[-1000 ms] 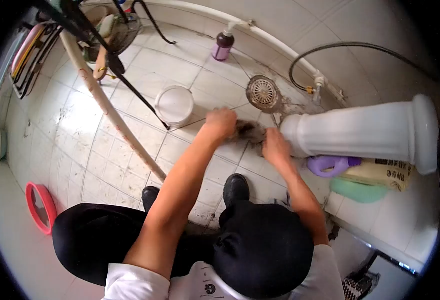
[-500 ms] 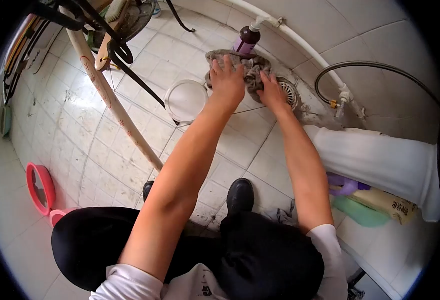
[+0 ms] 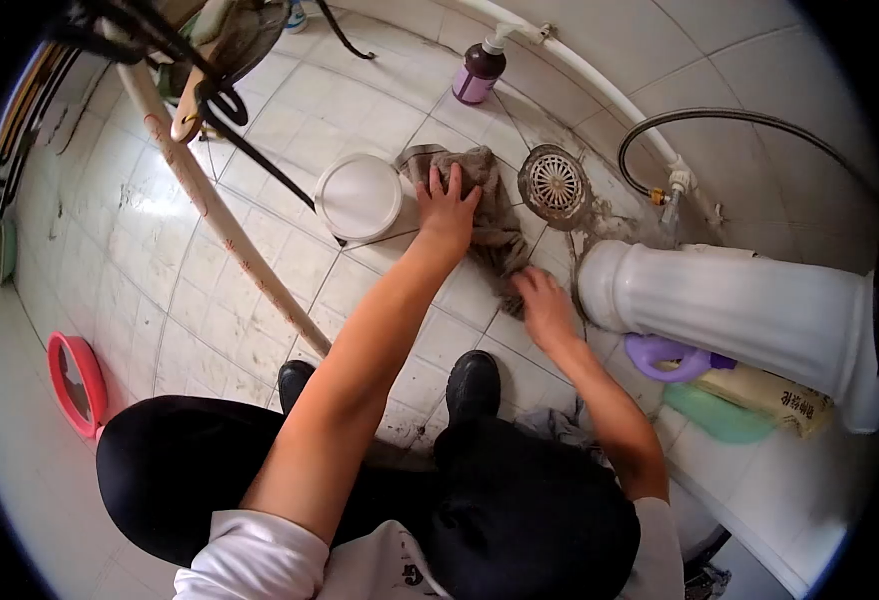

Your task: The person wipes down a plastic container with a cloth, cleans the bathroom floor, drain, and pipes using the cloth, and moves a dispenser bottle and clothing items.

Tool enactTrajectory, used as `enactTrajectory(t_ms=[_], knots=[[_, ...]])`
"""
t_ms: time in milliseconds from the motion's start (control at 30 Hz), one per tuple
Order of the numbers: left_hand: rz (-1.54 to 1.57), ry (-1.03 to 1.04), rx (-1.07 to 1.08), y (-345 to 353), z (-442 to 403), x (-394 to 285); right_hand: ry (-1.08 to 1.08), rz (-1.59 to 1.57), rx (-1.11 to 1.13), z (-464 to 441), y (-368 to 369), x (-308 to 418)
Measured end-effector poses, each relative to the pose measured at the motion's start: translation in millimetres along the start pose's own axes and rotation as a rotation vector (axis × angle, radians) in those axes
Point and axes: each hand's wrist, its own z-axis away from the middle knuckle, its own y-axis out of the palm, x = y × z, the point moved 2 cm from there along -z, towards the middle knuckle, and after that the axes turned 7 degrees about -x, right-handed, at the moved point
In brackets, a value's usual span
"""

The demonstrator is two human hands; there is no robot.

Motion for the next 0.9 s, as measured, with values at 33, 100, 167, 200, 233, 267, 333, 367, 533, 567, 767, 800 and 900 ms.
enactTrajectory(t_ms=[33,100,167,200,233,267,333,367,533,567,767,800,900], knots=[[0.001,0.015,-0.07,3,-7,-1,0.063,-0.026,-0.14,-2,-2,-12],[0.009,0.035,-0.203,2,-25,1,0.202,-0.087,-0.338,-21,-20,-23],[-0.04,-0.035,-0.223,-11,-44,6,0.287,-0.137,-0.458,-57,-43,-34],[-0.061,-0.073,-0.233,-19,-52,7,0.295,-0.148,-0.517,-73,-45,-46],[-0.011,-0.151,-0.241,-24,-59,9,0.3,-0.159,-0.574,-86,-46,-55],[0.037,-0.229,-0.25,-31,-66,11,0.34,-0.145,-0.482,-99,-45,-63],[0.082,-0.257,-0.325,-27,-73,8,0.417,-0.116,-0.301,-121,-42,-72],[0.078,-0.205,-0.39,-24,-74,4,0.436,-0.079,-0.239,-128,-33,-75],[0.072,0.101,-0.468,9,-53,-6,0.575,-0.068,-0.264,-127,-4,-65],[0.101,0.033,-0.4,8,-55,-5,0.567,-0.005,-0.219,-123,-3,-63],[0.207,-0.15,-0.254,-20,-53,2,0.505,0.084,-0.163,-100,-3,-83],[0.237,-0.171,-0.348,-27,-52,2,0.502,0.03,-0.272,-95,-3,-86],[0.304,-0.197,-0.563,-44,-49,7,0.517,-0.111,-0.491,-90,-12,-91]])
